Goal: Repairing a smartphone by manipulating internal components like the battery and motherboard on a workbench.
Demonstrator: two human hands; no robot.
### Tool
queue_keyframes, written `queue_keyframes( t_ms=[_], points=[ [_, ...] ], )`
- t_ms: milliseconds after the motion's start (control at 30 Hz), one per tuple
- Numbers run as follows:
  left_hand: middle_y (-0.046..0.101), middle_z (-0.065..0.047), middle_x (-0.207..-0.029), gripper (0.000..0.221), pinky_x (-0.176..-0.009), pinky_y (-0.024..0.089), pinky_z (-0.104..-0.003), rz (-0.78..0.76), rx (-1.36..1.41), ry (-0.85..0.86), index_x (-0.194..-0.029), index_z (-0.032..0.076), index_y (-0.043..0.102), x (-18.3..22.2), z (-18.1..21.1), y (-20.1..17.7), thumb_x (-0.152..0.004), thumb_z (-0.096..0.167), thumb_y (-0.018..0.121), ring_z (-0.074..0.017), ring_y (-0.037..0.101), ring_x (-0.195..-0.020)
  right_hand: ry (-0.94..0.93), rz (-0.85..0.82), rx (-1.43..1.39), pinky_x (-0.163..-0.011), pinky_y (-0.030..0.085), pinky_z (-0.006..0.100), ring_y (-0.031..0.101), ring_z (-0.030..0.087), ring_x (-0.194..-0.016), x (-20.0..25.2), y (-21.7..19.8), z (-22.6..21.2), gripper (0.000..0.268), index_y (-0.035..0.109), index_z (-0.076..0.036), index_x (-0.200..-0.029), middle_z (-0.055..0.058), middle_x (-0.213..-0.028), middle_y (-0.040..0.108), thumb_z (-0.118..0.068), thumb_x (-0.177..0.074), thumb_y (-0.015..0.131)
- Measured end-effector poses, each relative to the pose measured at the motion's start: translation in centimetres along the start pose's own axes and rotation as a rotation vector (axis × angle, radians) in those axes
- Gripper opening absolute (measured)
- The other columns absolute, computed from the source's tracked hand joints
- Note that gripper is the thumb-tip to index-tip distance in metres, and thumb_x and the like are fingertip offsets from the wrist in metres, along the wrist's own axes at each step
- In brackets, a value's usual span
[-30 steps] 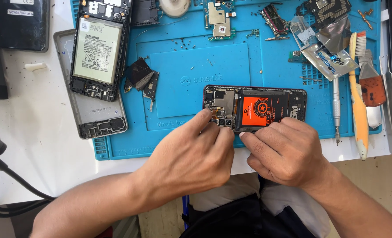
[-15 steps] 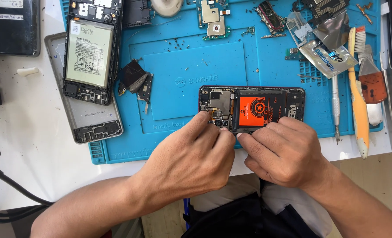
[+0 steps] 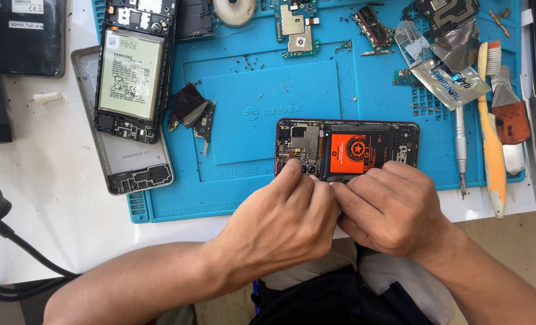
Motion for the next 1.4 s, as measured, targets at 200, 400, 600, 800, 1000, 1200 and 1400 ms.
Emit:
queue_keyframes(
  t_ms=[200, 400, 600, 800, 1000, 1200, 1400],
  points=[
    [0.045, -0.005, -0.069, 0.031, -0.07, 0.041, -0.037, 0.014, 0.039, 0.042, -0.071, 0.016, 0.057, -0.1, -0.3, 0.2, -0.094, -0.003, 0.048, -0.0213, 0.04, -0.061, 0.0, -0.005, 0.002, -0.048, 0.029, 0.037, 0.048, 0.024, -0.053, -0.1, 0.0, 0.1, 0.029, 0.072, 0.0, -0.086, 0.008, -0.069, 0.056, -0.015, -0.101, 0.053],
    [0.044, -0.007, -0.07, 0.031, -0.075, 0.046, -0.038, 0.041, 0.117, 0.045, -0.07, 0.012, 0.059, 0.2, -1.0, 0.0, -0.096, -0.003, 0.05, -0.0236, 0.042, -0.06, 0.008, -0.044, 0.006, -0.049, 0.031, 0.038, 0.047, 0.027, -0.056, 0.6, 0.1, 0.1, 0.028, 0.071, 0.001, -0.091, 0.008, -0.073, 0.056, -0.014, -0.098, 0.048],
    [0.046, -0.003, -0.069, 0.033, -0.072, 0.049, -0.037, -0.032, 0.223, 0.084, -0.065, 0.014, 0.055, 1.0, -3.7, 0.3, -0.091, -0.005, 0.054, -0.0227, 0.045, -0.05, 0.014, -0.044, 0.024, -0.049, 0.032, 0.038, 0.047, 0.026, -0.055, 0.7, 0.2, 0.2, 0.022, 0.073, -0.001, -0.091, 0.007, -0.073, 0.057, -0.003, -0.09, 0.051],
    [0.046, -0.003, -0.065, 0.032, -0.08, 0.055, -0.038, -0.016, 0.21, 0.071, -0.069, 0.01, 0.059, 1.0, -3.8, 0.0, -0.099, -0.002, 0.057, -0.0245, 0.047, -0.051, 0.01, -0.032, 0.016, -0.049, 0.032, 0.037, 0.046, 0.025, -0.054, 0.7, 0.2, 0.2, 0.021, 0.073, -0.001, -0.091, 0.007, -0.072, 0.057, -0.002, -0.089, 0.052],
    [0.046, -0.003, -0.071, 0.027, -0.078, 0.052, -0.036, -0.002, 0.223, 0.097, -0.072, 0.011, 0.059, 0.8, -4.1, -0.1, -0.092, -0.007, 0.054, -0.0227, 0.046, -0.056, 0.008, -0.036, 0.027, -0.049, 0.032, 0.037, 0.045, 0.025, -0.054, 0.8, 0.2, 0.2, 0.021, 0.073, -0.001, -0.09, 0.007, -0.072, 0.055, -0.003, -0.089, 0.052],
    [0.048, -0.005, -0.075, 0.015, -0.076, 0.051, -0.038, 0.007, 0.313, 0.038, -0.084, 0.005, 0.065, 0.8, -4.2, 0.2, -0.096, -0.002, 0.058, -0.0242, 0.05, -0.058, 0.007, -0.031, 0.02, -0.049, 0.034, 0.037, 0.049, 0.025, -0.055, 0.8, 0.2, 0.3, 0.021, 0.074, -0.001, -0.092, 0.007, -0.073, 0.057, -0.002, -0.088, 0.054],
    [0.052, -0.005, -0.071, 0.007, -0.053, 0.035, -0.04, -0.104, 0.377, -0.017, -0.078, 0.011, 0.055, 0.9, -4.2, 0.8, -0.078, 0.005, 0.059, -0.0281, 0.056, -0.054, 0.006, -0.046, 0.023, -0.05, 0.034, 0.038, 0.05, 0.026, -0.057, 1.1, 0.3, 0.4, 0.021, 0.074, -0.002, -0.094, 0.007, -0.074, 0.057, -0.008, -0.092, 0.054]
  ],
)
Point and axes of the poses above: each hand's wrist, its own x-axis away from the middle knuckle, its own y-axis out of the palm, z = x × y, the point moved 2 cm from there along -x, towards the middle knuckle
